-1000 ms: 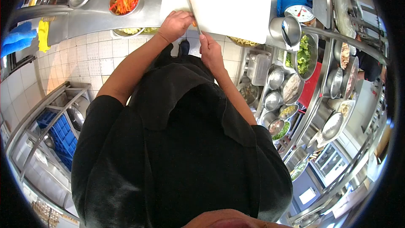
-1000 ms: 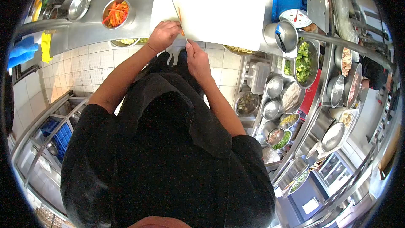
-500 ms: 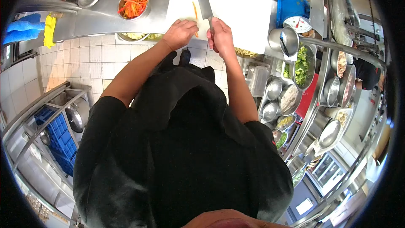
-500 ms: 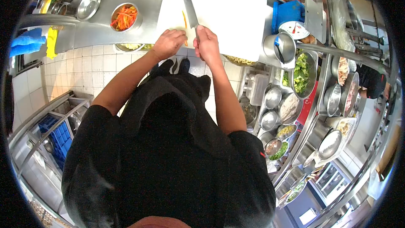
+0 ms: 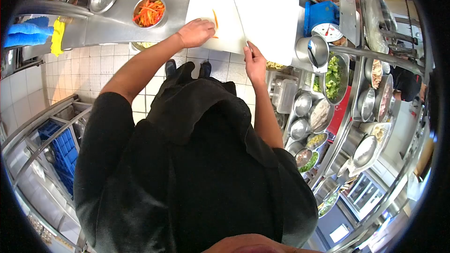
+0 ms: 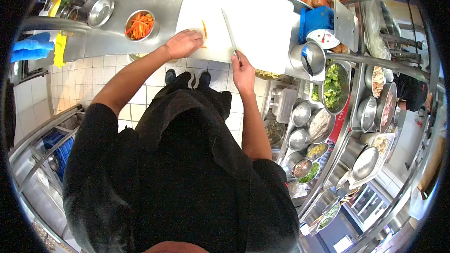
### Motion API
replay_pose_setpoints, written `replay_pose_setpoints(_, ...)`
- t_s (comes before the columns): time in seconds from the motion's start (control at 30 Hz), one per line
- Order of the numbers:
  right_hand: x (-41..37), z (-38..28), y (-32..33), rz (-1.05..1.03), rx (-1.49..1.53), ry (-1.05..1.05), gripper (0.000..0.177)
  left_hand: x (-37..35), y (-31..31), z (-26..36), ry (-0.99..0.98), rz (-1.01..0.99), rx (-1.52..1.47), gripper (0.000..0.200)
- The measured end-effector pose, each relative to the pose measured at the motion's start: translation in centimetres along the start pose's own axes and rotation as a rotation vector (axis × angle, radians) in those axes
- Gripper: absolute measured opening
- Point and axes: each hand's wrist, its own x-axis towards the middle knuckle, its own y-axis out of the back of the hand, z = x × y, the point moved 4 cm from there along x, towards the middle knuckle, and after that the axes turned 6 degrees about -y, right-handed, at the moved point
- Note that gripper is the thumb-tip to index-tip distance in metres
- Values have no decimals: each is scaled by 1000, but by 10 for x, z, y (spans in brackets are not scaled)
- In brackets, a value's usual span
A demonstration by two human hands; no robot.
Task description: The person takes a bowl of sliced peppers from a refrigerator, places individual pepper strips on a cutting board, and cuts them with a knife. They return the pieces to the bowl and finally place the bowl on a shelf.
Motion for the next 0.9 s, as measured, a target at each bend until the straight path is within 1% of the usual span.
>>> replay_pose_setpoints(0.03, -2, -4, 2, 9, -25, 0, 44, 0, -1, 3, -37, -94, 26, 14)
replay_pose_setpoints(0.1, -5, -13, 4, 25, -72, 4, 44, -1, 1, 7, -51, -87, 33, 15)
replay_pose_setpoints(0.2, -10, -27, 8, 160, -219, 66, 43, -1, -3, 7, -29, -92, 31, 13)
replay_pose_setpoints(0.27, -3, -21, 9, 233, -268, 105, 41, 4, -9, 3, -11, -123, 27, 11)
replay_pose_setpoints(0.37, 7, -8, 16, 329, -291, 208, 37, 16, -5, -13, 59, -70, 38, 12)
replay_pose_setpoints(0.43, 10, -8, 21, 379, -332, 276, 36, 28, 3, -25, 17, -6, 41, 13)
replay_pose_setpoints(0.47, 15, -3, 21, 384, -360, 319, 36, 34, 8, -28, -19, 3, 45, 14)
replay_pose_setpoints(0.5, 19, 0, 22, 391, -387, 362, 36, 39, 2, -34, -15, -14, 45, 13)
replay_pose_setpoints(0.53, 21, 1, 21, 346, -401, 284, 37, 43, -5, -40, -15, -28, 44, 12)
replay_pose_setpoints(0.57, 22, 1, 21, 357, -456, 309, 38, 44, -4, -41, 13, -50, 59, 11)
replay_pose_setpoints(0.63, 22, -3, 19, 357, -447, 261, 38, 44, -1, -35, 54, -93, 81, 11)
replay_pose_setpoints(0.73, 20, -5, 18, 365, -472, 237, 40, 36, -5, -29, 90, -68, 78, 10)
replay_pose_setpoints(0.87, 22, -1, 19, 322, -415, 262, 40, 23, -2, -18, 121, -33, 53, 12)
replay_pose_setpoints(0.9, 22, -2, 20, 313, -409, 259, 40, 18, -1, -15, 127, 23, 29, 13)
